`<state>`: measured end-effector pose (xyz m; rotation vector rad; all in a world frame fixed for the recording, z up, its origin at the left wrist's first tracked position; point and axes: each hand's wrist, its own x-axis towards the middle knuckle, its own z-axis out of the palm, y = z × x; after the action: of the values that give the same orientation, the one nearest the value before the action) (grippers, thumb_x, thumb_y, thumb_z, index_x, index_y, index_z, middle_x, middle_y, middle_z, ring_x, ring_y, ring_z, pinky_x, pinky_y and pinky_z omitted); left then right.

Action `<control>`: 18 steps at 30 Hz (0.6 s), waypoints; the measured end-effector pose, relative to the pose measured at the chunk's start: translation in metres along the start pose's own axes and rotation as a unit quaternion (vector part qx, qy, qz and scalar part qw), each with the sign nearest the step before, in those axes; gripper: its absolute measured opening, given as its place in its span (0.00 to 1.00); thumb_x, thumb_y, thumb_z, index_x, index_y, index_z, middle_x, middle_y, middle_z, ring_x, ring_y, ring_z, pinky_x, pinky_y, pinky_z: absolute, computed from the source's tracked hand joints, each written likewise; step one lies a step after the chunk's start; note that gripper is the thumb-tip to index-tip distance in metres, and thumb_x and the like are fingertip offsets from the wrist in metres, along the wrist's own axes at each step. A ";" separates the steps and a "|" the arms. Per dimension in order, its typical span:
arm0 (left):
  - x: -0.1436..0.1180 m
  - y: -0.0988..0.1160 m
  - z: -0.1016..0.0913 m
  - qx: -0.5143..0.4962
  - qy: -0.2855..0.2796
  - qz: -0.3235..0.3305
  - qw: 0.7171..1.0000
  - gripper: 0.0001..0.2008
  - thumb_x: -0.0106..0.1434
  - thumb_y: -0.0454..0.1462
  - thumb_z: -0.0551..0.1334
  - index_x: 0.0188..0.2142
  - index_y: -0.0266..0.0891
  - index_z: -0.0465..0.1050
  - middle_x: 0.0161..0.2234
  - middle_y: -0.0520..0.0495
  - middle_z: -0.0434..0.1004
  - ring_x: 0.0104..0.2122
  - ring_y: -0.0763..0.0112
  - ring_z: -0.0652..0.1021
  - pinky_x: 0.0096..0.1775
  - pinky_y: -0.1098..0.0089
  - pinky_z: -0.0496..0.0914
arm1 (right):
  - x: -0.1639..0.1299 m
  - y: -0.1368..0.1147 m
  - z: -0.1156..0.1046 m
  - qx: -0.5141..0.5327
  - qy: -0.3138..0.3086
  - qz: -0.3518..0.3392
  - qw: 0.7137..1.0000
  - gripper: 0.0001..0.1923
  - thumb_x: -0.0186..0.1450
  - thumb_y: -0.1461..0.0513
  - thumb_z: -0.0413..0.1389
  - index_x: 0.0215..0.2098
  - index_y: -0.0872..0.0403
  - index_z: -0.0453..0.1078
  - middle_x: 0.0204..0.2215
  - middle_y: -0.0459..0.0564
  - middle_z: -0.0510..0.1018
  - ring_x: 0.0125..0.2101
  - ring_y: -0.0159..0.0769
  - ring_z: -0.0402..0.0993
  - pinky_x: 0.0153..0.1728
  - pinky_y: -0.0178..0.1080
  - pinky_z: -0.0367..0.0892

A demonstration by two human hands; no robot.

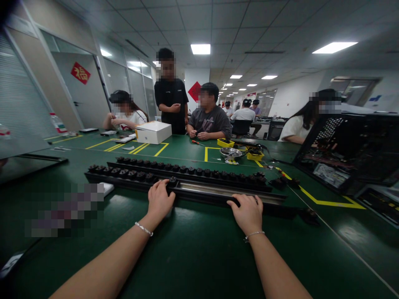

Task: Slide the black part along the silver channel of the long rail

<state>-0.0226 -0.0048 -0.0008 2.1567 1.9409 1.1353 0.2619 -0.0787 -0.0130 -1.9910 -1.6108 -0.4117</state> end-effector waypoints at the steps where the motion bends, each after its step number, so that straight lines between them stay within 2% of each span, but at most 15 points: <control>1: 0.000 0.000 0.000 0.000 -0.001 0.000 1.000 0.24 0.55 0.34 0.56 0.53 0.35 0.65 0.51 0.36 0.71 0.58 0.54 0.63 0.59 0.49 0.54 | 0.000 0.000 -0.001 0.002 -0.003 0.003 1.000 0.18 0.63 0.49 0.47 0.36 0.49 0.75 0.38 0.49 0.79 0.42 0.42 0.70 0.54 0.52 0.49; 8: 0.000 0.000 -0.001 -0.006 -0.010 -0.007 1.000 0.23 0.55 0.34 0.56 0.52 0.37 0.66 0.51 0.38 0.71 0.58 0.55 0.63 0.60 0.48 0.52 | 0.001 -0.002 -0.003 0.009 -0.013 0.011 1.000 0.18 0.62 0.49 0.48 0.36 0.48 0.75 0.38 0.48 0.79 0.43 0.42 0.70 0.55 0.51 0.47; 18: -0.001 0.006 -0.006 -0.007 -0.034 -0.014 0.999 0.22 0.56 0.35 0.55 0.51 0.39 0.66 0.51 0.41 0.72 0.57 0.58 0.64 0.61 0.50 0.50 | 0.000 0.000 0.001 -0.003 0.012 -0.001 1.000 0.17 0.62 0.50 0.49 0.35 0.49 0.75 0.37 0.48 0.79 0.41 0.40 0.70 0.54 0.50 0.49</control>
<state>-0.0206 -0.0094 0.0059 2.1237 1.9236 1.0545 0.2613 -0.0781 -0.0140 -1.9809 -1.5988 -0.4405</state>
